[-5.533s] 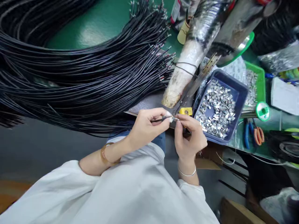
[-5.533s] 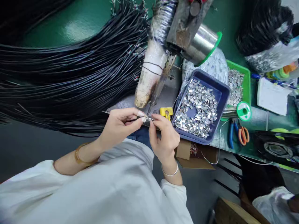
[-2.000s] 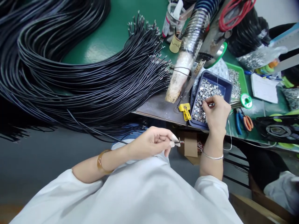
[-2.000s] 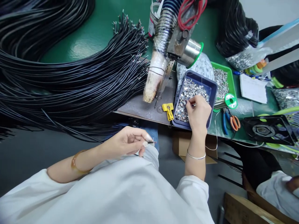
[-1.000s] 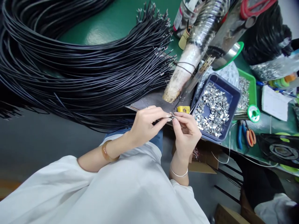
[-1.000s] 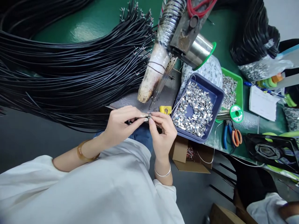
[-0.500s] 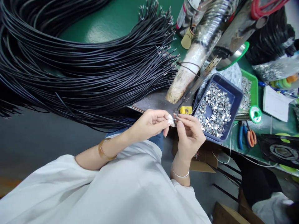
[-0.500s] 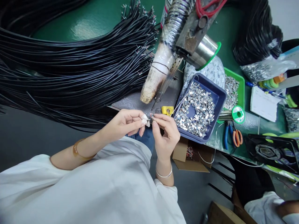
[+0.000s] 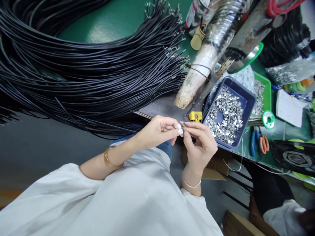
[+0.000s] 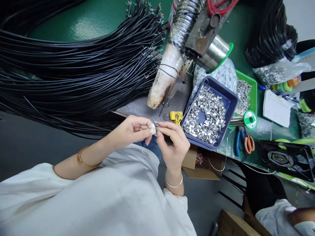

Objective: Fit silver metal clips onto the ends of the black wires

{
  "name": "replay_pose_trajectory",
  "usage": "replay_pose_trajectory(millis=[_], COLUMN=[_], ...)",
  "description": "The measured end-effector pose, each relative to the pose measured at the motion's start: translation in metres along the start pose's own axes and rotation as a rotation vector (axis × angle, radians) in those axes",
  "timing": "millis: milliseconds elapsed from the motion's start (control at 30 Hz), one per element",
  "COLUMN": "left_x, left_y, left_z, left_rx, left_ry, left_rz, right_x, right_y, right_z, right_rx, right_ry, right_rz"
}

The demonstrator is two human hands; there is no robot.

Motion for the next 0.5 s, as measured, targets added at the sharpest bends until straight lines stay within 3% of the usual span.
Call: replay_pose_trajectory(millis=[133, 233, 300, 400, 500], left_x=[0.000, -0.001, -0.002, -0.002, -0.001], left_y=[-0.001, -0.004, -0.006, -0.007, -0.009], left_z=[-0.002, -0.003, -0.005, -0.005, -0.004], left_rx=[-0.005, 0.013, 0.084, 0.186, 0.224], left_ry=[0.011, 0.046, 0.068, 0.072, 0.057], left_rz=[0.035, 0.044, 0.037, 0.003, 0.007], right_x=[0.014, 0.018, 0.016, 0.004, -0.007], right_y=[0.002, 0.003, 0.002, 0.003, 0.004], right_z=[0.004, 0.007, 0.004, -0.003, -0.003], right_rx=[-0.037, -0.076, 0.021, 0.226, 0.231], right_ry=[-0.310, -0.360, -0.257, -0.045, 0.102], right_rz=[0.194, 0.232, 0.187, -0.004, -0.196])
Point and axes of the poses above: each hand's wrist, its own y-axis away from the middle knuckle, its own z-axis out of the palm, x = y × z, the point moved 3 cm from there along -y, towards the middle knuckle, and after that the axes turned 6 degrees about -y, right-handed, at the moved point
